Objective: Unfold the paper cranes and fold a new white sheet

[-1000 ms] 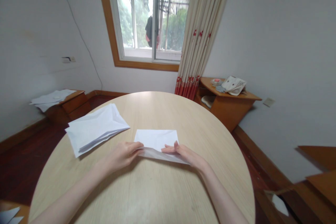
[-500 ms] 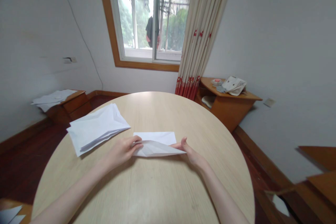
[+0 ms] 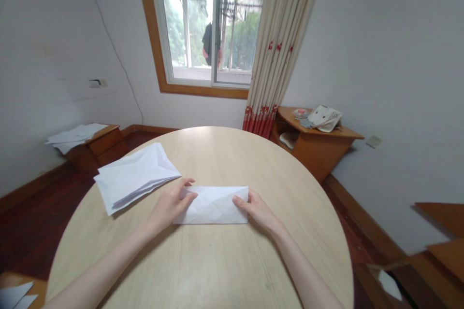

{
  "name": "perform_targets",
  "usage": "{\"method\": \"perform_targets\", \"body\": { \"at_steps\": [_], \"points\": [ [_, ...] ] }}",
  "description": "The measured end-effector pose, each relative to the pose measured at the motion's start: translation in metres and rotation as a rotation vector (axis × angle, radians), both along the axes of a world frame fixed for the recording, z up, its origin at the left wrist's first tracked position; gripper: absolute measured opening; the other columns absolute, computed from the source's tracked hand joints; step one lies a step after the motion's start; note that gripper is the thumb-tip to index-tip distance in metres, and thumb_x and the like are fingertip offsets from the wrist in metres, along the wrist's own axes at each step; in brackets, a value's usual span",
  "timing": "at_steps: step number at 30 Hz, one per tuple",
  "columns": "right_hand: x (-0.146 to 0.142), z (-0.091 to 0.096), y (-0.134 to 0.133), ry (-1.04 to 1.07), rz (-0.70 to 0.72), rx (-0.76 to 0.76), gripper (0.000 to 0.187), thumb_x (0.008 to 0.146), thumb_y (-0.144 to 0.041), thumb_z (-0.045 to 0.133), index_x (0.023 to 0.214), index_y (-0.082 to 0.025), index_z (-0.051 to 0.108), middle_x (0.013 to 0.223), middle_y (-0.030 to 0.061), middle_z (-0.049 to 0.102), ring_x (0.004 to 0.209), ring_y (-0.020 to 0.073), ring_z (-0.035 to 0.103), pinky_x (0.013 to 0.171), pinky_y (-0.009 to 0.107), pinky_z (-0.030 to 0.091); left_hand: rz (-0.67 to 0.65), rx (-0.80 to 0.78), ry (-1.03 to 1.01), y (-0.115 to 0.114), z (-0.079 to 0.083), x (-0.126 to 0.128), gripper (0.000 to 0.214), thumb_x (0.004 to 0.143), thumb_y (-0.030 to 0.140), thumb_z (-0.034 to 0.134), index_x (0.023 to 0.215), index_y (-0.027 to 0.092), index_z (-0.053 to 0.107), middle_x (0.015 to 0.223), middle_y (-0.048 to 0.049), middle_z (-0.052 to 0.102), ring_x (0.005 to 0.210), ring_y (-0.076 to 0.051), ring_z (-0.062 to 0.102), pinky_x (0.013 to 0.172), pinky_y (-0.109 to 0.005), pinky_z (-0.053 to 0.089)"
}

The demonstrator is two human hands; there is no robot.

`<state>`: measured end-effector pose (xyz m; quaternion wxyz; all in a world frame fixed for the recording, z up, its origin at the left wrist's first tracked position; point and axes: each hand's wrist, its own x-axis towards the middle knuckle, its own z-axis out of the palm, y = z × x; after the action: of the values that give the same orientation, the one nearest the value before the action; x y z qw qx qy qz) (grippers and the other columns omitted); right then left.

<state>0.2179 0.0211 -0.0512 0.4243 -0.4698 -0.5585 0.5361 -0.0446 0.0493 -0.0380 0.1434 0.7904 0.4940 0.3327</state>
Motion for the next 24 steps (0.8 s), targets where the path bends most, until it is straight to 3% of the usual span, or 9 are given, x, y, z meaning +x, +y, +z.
{"method": "perform_targets", "body": {
  "at_steps": [7, 11, 14, 18, 21, 24],
  "points": [
    [-0.002, -0.007, 0.006, -0.128, -0.174, 0.126, 0.06, 0.072, -0.053, 0.066, 0.118, -0.021, 0.045, 0.088, 0.0042, 0.06, 0.079, 0.0208, 0.058, 0.071, 0.034, 0.049, 0.027, 0.213, 0.096, -0.002, -0.007, 0.004, 0.029, 0.089, 0.025, 0.046, 0.118, 0.02, 0.048, 0.123, -0.01, 0.055, 0.109, -0.026, 0.057, 0.088, -0.039, 0.049],
    [-0.004, -0.01, 0.008, -0.177, -0.205, 0.237, 0.065, 0.076, -0.049, 0.06, 0.129, -0.022, 0.035, 0.115, 0.0113, 0.054, 0.096, 0.0234, 0.057, 0.083, 0.038, 0.048, 0.008, 0.34, 0.128, -0.003, -0.005, 0.006, 0.03, 0.088, 0.024, 0.048, 0.117, 0.02, 0.05, 0.123, -0.0107, 0.056, 0.114, -0.027, 0.051, 0.099, -0.043, 0.04],
    [-0.009, -0.011, 0.006, -0.32, -0.283, 0.419, 0.062, 0.081, -0.045, 0.056, 0.134, -0.023, 0.031, 0.132, 0.014, 0.044, 0.114, 0.0269, 0.049, 0.096, 0.045, 0.041, -0.016, 0.371, 0.166, -0.007, -0.004, 0.008, 0.031, 0.087, 0.025, 0.049, 0.118, 0.02, 0.051, 0.123, -0.0107, 0.057, 0.116, -0.028, 0.05, 0.103, -0.047, 0.034],
    [-0.017, -0.009, -0.002, -0.675, -0.428, 0.73, 0.056, 0.088, -0.036, 0.049, 0.139, -0.026, 0.029, 0.136, 0.0131, 0.04, 0.125, 0.0315, 0.037, 0.103, 0.056, 0.03, -0.06, 0.358, 0.202, -0.014, -0.007, 0.014, 0.032, 0.089, 0.026, 0.047, 0.119, 0.019, 0.051, 0.123, -0.0105, 0.058, 0.118, -0.026, 0.049, 0.108, -0.047, 0.028],
    [-0.026, -0.007, -0.009, -0.839, -0.482, 0.88, 0.051, 0.091, -0.027, 0.043, 0.14, -0.027, 0.029, 0.134, 0.0134, 0.042, 0.122, 0.0313, 0.041, 0.099, 0.055, 0.033, -0.067, 0.326, 0.219, -0.017, -0.012, 0.019, 0.032, 0.09, 0.023, 0.044, 0.121, 0.017, 0.05, 0.125, -0.0108, 0.058, 0.119, -0.025, 0.048, 0.11, -0.047, 0.027],
    [-0.035, -0.009, -0.013, -0.875, -0.453, 0.961, 0.05, 0.092, -0.022, 0.04, 0.14, -0.025, 0.029, 0.132, 0.0144, 0.045, 0.122, 0.0303, 0.042, 0.098, 0.052, 0.036, -0.062, 0.293, 0.231, -0.02, -0.018, 0.024, 0.032, 0.09, 0.021, 0.042, 0.121, 0.017, 0.051, 0.126, -0.0109, 0.058, 0.119, -0.026, 0.049, 0.109, -0.049, 0.03]
  ]
}}
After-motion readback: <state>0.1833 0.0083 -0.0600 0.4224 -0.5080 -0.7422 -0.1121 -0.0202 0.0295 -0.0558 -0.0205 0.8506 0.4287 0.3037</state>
